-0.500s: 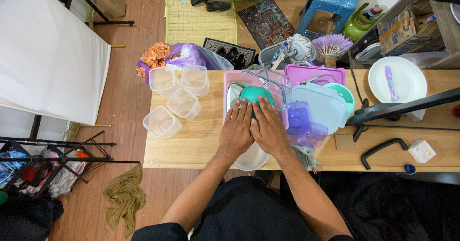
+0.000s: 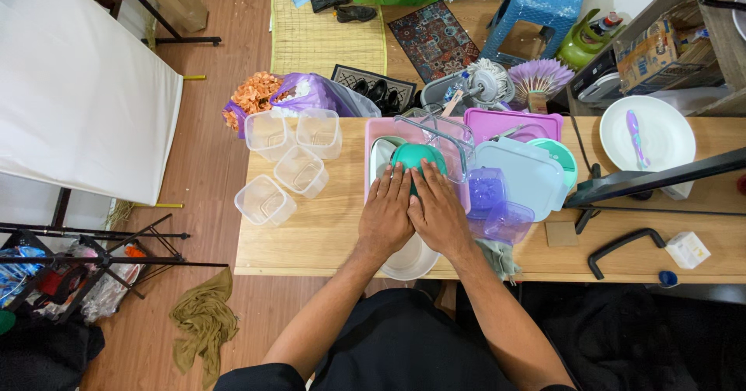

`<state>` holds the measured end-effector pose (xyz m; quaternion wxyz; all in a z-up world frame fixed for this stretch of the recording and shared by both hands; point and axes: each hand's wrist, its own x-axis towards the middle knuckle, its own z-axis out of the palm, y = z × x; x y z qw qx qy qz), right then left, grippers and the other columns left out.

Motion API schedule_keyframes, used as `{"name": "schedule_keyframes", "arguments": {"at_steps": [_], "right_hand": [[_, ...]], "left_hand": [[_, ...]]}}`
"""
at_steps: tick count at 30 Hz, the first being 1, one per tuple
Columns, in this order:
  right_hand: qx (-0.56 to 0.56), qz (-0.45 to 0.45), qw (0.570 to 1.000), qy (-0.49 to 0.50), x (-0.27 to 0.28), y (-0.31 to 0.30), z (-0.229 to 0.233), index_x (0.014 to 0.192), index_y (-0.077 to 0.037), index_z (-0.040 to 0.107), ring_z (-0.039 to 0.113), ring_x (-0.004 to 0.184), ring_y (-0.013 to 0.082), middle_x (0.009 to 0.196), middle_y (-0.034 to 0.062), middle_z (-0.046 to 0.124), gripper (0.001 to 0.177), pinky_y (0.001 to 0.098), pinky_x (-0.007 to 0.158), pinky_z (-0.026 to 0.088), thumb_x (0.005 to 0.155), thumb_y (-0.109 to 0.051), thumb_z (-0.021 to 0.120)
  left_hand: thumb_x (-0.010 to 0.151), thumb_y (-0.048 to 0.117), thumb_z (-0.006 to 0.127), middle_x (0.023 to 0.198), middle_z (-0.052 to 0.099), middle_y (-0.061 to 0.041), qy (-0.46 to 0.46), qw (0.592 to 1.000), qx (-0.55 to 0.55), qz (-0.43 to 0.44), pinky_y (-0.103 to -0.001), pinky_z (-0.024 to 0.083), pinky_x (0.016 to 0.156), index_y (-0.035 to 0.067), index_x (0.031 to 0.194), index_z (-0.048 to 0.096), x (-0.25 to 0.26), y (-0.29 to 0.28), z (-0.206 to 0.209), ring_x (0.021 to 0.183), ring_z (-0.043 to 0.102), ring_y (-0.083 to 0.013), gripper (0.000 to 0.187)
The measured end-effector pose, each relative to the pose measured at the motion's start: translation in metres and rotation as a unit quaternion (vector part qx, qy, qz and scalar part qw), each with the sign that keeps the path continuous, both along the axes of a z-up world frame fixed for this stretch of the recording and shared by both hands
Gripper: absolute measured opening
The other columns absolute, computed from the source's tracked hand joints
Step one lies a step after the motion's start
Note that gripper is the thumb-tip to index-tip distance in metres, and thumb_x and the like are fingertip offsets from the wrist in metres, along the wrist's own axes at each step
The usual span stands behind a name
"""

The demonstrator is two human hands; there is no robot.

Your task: The person opens and closes several plastic containers on a wooden table, wiping them with a cloth and stacking them with their lids. The person handles multiple containers one at a time, wiping each before placing it aside.

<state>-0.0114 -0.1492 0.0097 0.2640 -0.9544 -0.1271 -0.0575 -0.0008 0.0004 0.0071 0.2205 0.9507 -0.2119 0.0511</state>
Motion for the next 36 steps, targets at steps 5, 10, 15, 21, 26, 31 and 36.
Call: {"name": "schedule_keyframes", "arguments": {"at_steps": [5,10,15,21,26,31,36], "right_hand": [[-0.009,0.003,1.000,0.000,0.001,0.000,-0.002,0.152,0.002,0.042,0.028,0.152,0.0359,0.163,0.0225,0.032,0.058,0.0482,0.125,0.021,0.101,-0.026,0.045],[-0.005,0.004,1.000,0.000,0.001,-0.001,-0.003,0.153,0.002,0.041,0.028,0.152,0.0364,0.164,0.0225,0.031,0.059,0.0478,0.125,0.022,0.101,-0.026,0.046],[0.006,0.001,1.000,0.005,0.000,0.000,-0.001,0.153,0.001,0.041,0.028,0.152,0.0360,0.164,0.0213,0.031,0.058,0.0470,0.124,0.023,0.101,-0.026,0.046],[0.012,0.006,1.000,0.013,0.001,0.000,0.009,0.152,-0.002,0.043,0.027,0.153,0.0356,0.164,0.0212,0.030,0.056,0.0484,0.123,0.024,0.102,-0.027,0.046],[0.016,0.002,0.999,0.049,0.002,0.000,0.018,0.152,-0.002,0.042,0.026,0.153,0.0344,0.164,0.0206,0.030,0.058,0.0496,0.122,0.022,0.103,-0.032,0.048],[0.044,-0.024,0.998,0.049,-0.007,0.004,0.031,0.151,-0.004,0.044,0.038,0.146,0.0350,0.160,0.0198,0.039,0.056,0.0495,0.119,0.029,0.103,-0.033,0.051],[0.099,-0.069,0.992,0.032,-0.026,0.010,0.046,0.150,-0.006,0.046,0.055,0.133,0.0324,0.146,0.0172,0.058,0.056,0.0511,0.117,0.032,0.100,-0.030,0.056]], "left_hand": [[0.105,0.030,0.038,0.160,0.039,-0.024,-0.005,1.000,0.002,-0.002,-0.052,0.025,0.121,-0.002,0.153,0.041,-0.001,0.001,-0.001,0.150,0.032,-0.0386,0.058],[0.105,0.030,0.037,0.160,0.038,-0.024,-0.003,1.000,0.004,-0.001,-0.052,0.024,0.121,-0.001,0.153,0.040,0.000,0.000,-0.002,0.151,0.032,-0.0382,0.058],[0.105,0.031,0.037,0.160,0.037,-0.024,-0.002,1.000,0.013,-0.001,-0.053,0.024,0.121,-0.001,0.154,0.039,0.001,-0.001,-0.005,0.151,0.030,-0.0376,0.058],[0.105,0.027,0.044,0.160,0.037,-0.025,0.000,0.999,-0.030,-0.014,-0.051,0.030,0.121,-0.001,0.152,0.040,0.004,0.004,-0.008,0.151,0.034,-0.0396,0.056],[0.096,0.018,0.052,0.158,0.039,-0.027,0.028,0.997,-0.054,-0.039,-0.052,0.033,0.116,-0.002,0.151,0.042,0.010,0.010,-0.007,0.146,0.038,-0.0425,0.059],[0.092,0.015,0.061,0.155,0.043,-0.027,0.022,0.994,-0.080,-0.072,-0.052,0.036,0.113,-0.002,0.147,0.046,0.014,0.015,0.006,0.143,0.042,-0.0426,0.060],[0.090,0.013,0.070,0.150,0.051,-0.023,0.028,0.980,-0.150,-0.126,-0.051,0.039,0.112,-0.001,0.143,0.051,0.015,0.022,0.027,0.139,0.047,-0.0410,0.057]]}}
